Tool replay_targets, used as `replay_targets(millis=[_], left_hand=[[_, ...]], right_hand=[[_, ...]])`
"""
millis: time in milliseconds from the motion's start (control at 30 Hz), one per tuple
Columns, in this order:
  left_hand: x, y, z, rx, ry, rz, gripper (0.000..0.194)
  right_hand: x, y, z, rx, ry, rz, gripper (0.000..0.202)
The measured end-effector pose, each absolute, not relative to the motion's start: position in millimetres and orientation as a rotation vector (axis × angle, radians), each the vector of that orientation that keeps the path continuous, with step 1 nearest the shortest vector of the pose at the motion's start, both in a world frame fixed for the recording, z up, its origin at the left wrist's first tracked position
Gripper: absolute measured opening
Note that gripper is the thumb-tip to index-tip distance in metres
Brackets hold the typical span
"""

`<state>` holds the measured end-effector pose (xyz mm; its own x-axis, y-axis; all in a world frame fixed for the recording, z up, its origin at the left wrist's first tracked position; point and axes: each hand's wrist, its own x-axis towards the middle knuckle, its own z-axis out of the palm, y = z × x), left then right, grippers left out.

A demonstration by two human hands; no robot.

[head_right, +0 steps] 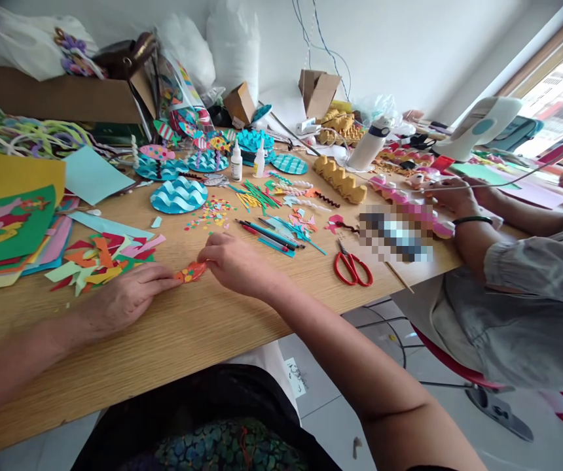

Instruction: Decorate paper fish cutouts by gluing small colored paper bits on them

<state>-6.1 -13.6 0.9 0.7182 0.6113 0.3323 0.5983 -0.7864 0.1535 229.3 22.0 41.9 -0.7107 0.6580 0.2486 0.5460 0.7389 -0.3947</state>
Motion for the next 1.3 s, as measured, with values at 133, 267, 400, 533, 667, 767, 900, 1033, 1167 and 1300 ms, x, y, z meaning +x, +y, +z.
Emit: replay_targets(millis=[133,267,400,533,667,767,900,1033,1167,1300], left_hand=[[-5.6,-15.2,-1.7,2.906,1.009,0.624,0.039],[-6.1,-16.1,-4.5,2.936,1.017,0.668,0.040],[-6.1,-16.1,-5.1,2.936,1.001,0.671,0.040],[-5.6,-16.4,-4.6,2.925,1.003,0.671,0.042],[-6.3,-17.1,-5.8,2.901,1.007,0.658,0.039],[-6.8,-17.7,-7.1,2.887,1.059,0.650,0.042],[-7.0,-18.8,-7.1,2.888,1.079,0.673,0.046],[-9.1,-18.4,-11.9,2.905,1.073,0.675,0.049],[-12.6,-18.1,-22.1,2.875,1.098,0.686,0.053],[-14.4,-19.5,-26.6,2.871,1.127,0.669,0.055]], right_hand=[[210.5,18.8,41.1,-0.939,-2.706,0.460,0.025],[199.0,24.3,34.9,-0.982,-2.794,0.468,0.026],[195.6,27.8,33.4,-1.027,-2.843,0.451,0.026],[193.9,28.4,32.7,-1.051,-2.879,0.416,0.025],[192.3,28.3,32.8,-1.002,-2.881,0.324,0.024],[195.2,31.0,37.2,-0.995,-2.854,0.309,0.023],[212.2,43.8,47.3,-1.099,-2.708,0.321,0.021],[237.9,67.8,49.1,-1.412,-2.542,0.261,0.023],[251.2,91.2,44.5,-1.586,-2.515,0.192,0.023],[246.8,107.7,45.5,-1.654,-2.554,0.227,0.024]])
